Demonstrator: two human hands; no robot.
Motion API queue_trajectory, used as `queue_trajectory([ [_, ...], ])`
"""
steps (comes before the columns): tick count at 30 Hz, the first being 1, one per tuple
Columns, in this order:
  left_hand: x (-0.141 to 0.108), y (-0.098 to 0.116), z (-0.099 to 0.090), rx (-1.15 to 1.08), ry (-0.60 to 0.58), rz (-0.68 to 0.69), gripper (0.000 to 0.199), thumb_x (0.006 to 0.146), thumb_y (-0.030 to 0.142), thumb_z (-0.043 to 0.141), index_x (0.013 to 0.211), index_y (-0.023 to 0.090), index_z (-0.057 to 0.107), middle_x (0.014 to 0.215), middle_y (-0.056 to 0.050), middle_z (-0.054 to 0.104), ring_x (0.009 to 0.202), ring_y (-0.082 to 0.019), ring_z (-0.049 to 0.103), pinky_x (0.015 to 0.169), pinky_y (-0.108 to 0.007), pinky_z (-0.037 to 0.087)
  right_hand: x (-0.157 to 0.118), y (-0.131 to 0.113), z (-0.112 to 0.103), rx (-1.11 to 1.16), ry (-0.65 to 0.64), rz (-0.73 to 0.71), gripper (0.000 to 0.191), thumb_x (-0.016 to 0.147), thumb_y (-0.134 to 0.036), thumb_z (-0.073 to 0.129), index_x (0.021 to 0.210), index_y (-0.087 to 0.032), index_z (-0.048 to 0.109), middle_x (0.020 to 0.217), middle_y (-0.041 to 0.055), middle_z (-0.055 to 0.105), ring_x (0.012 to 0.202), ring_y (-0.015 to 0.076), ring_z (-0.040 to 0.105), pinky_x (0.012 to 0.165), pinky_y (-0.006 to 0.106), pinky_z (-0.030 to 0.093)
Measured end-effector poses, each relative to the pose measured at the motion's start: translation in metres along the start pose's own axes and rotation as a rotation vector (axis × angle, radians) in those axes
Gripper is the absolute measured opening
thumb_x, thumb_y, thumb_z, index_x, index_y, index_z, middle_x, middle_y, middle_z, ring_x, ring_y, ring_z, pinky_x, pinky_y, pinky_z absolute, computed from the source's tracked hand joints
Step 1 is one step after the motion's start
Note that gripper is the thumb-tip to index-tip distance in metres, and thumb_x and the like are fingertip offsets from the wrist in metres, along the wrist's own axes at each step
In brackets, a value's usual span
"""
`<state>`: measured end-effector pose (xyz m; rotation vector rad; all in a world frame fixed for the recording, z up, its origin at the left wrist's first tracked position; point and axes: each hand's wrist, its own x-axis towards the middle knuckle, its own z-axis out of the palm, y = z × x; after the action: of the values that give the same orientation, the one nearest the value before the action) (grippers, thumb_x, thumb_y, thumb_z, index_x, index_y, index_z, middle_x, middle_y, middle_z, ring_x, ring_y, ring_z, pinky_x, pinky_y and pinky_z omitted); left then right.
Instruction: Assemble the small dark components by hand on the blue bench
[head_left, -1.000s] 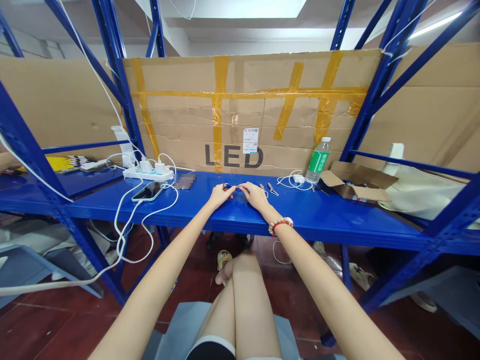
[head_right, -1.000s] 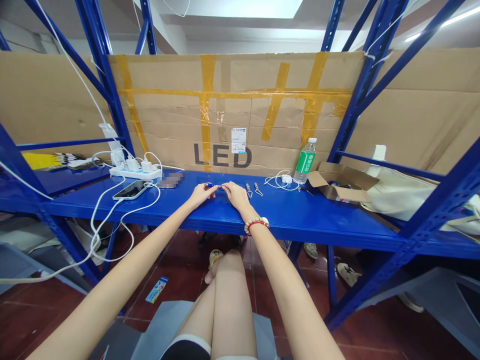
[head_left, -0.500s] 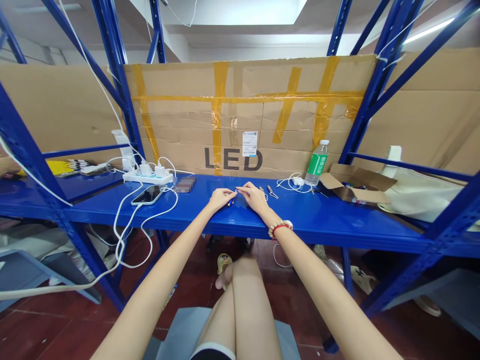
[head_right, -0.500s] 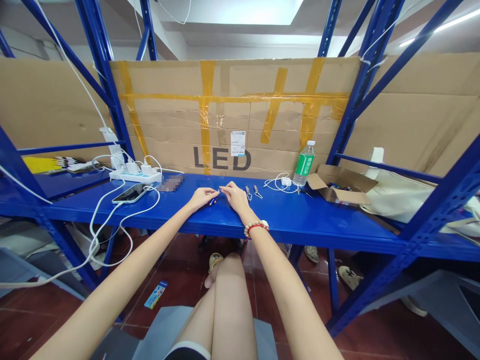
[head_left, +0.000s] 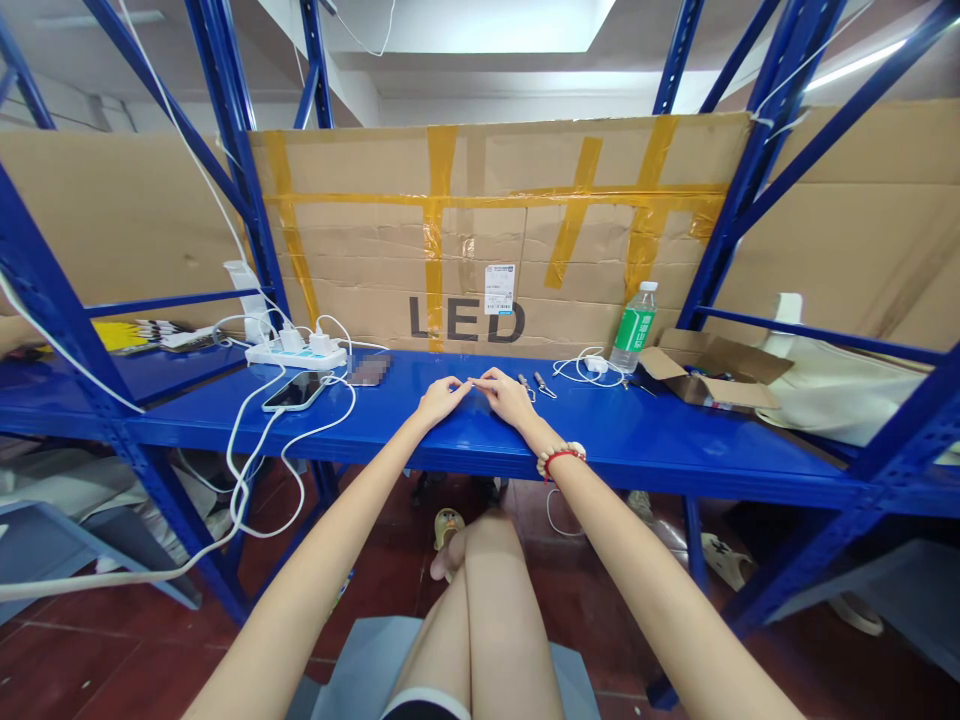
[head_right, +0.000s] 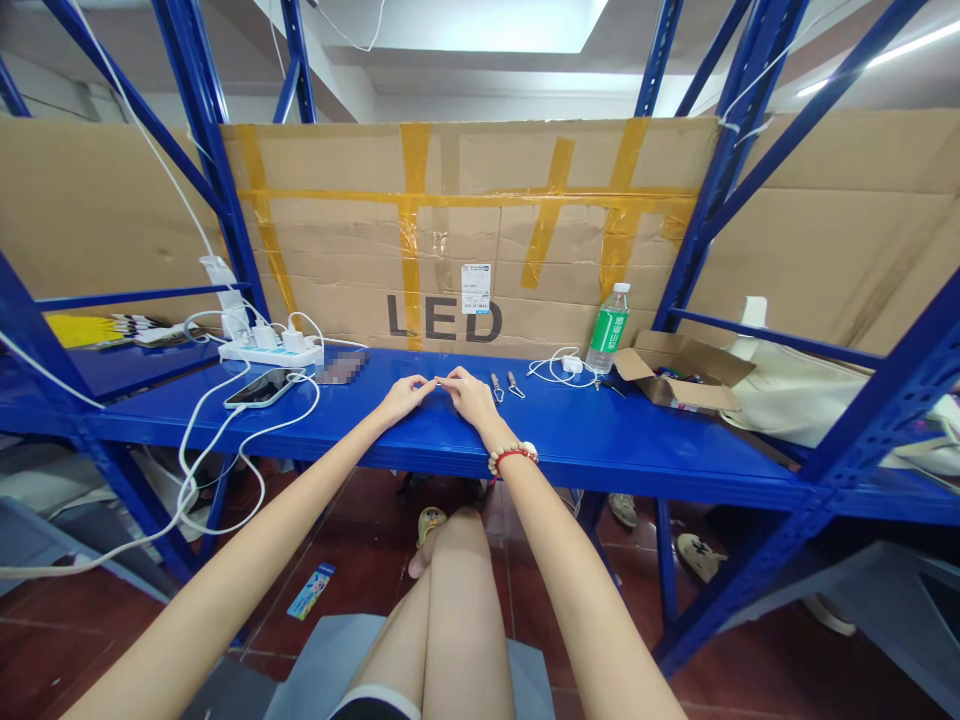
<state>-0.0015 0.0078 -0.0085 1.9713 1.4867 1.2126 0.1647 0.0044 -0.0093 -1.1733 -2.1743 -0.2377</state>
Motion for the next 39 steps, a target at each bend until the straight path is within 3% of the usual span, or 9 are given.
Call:
queue_trajectory([
  [9, -0.005, 0.006, -0.004, 0.153, -0.029, 0.035, 0.033, 0.085, 0.043, 0.037, 0.074, 0.021, 0.06, 0.058, 0.001, 0.06, 0.066, -0.017, 0.058, 0.063, -0.026, 0.039, 0.0, -0.006, -0.004, -0.009, -0.019, 0.012, 0.031, 0.092, -0.035, 0.042, 0.112, -0.025, 0.063, 0.102, 0.0038, 0.062, 0.088, 0.0138, 0.059, 0.068, 0.021, 0.043],
  [16, -0.005, 0.006, -0.004, 0.184, -0.067, 0.073, 0.021, 0.085, 0.037, 0.041, 0.088, 0.026, 0.06, 0.063, 0.002, 0.063, 0.072, -0.017, 0.059, 0.065, -0.025, 0.039, 0.0, -0.01, -0.007, -0.027, -0.041, 0.042, 0.032, 0.09, -0.035, 0.044, 0.112, -0.022, 0.063, 0.095, 0.0051, 0.065, 0.077, 0.0133, 0.06, 0.065, 0.021, 0.04],
  [20, -0.006, 0.007, -0.004, 0.203, -0.063, 0.084, 0.025, 0.086, 0.036, 0.038, 0.088, 0.025, 0.061, 0.069, 0.0, 0.064, 0.077, -0.018, 0.059, 0.067, -0.026, 0.04, -0.001, -0.012, -0.01, -0.026, -0.064, 0.03, 0.029, 0.087, -0.04, 0.047, 0.099, -0.023, 0.068, 0.087, 0.0035, 0.068, 0.075, 0.0136, 0.06, 0.061, 0.021, 0.038],
  [24, -0.007, 0.009, -0.004, 0.225, -0.039, 0.09, 0.026, 0.087, 0.037, 0.039, 0.087, 0.025, 0.062, 0.08, -0.001, 0.066, 0.083, -0.019, 0.059, 0.069, -0.026, 0.041, -0.001, -0.014, -0.011, -0.031, -0.085, 0.026, 0.022, 0.084, -0.033, 0.05, 0.089, -0.021, 0.069, 0.083, 0.0032, 0.069, 0.074, 0.0141, 0.061, 0.059, 0.021, 0.037],
  [30, -0.009, 0.01, -0.005, 0.273, 0.016, 0.082, 0.026, 0.087, 0.037, 0.039, 0.086, 0.024, 0.062, 0.094, -0.004, 0.067, 0.091, -0.022, 0.059, 0.071, -0.028, 0.041, -0.002, -0.015, -0.01, -0.03, -0.086, 0.014, 0.026, 0.083, -0.04, 0.052, 0.094, -0.022, 0.068, 0.08, 0.0013, 0.07, 0.075, 0.0151, 0.062, 0.059, 0.02, 0.038],
  [36, -0.008, 0.009, -0.004, 0.307, 0.006, 0.095, 0.027, 0.087, 0.038, 0.04, 0.081, 0.024, 0.062, 0.09, -0.003, 0.068, 0.089, -0.022, 0.059, 0.07, -0.027, 0.042, -0.001, -0.014, -0.01, -0.076, -0.069, 0.019, 0.037, 0.09, -0.033, 0.043, 0.124, -0.021, 0.054, 0.103, 0.0062, 0.065, 0.089, 0.0161, 0.061, 0.07, 0.022, 0.042],
  [39, -0.008, 0.009, -0.003, 0.322, 0.002, 0.094, 0.028, 0.087, 0.039, 0.04, 0.079, 0.023, 0.062, 0.087, -0.004, 0.067, 0.087, -0.022, 0.059, 0.069, -0.027, 0.042, -0.002, -0.013, -0.01, -0.104, -0.082, 0.011, 0.039, 0.092, -0.033, 0.041, 0.127, -0.021, 0.051, 0.108, 0.0068, 0.062, 0.091, 0.0161, 0.06, 0.07, 0.021, 0.043],
])
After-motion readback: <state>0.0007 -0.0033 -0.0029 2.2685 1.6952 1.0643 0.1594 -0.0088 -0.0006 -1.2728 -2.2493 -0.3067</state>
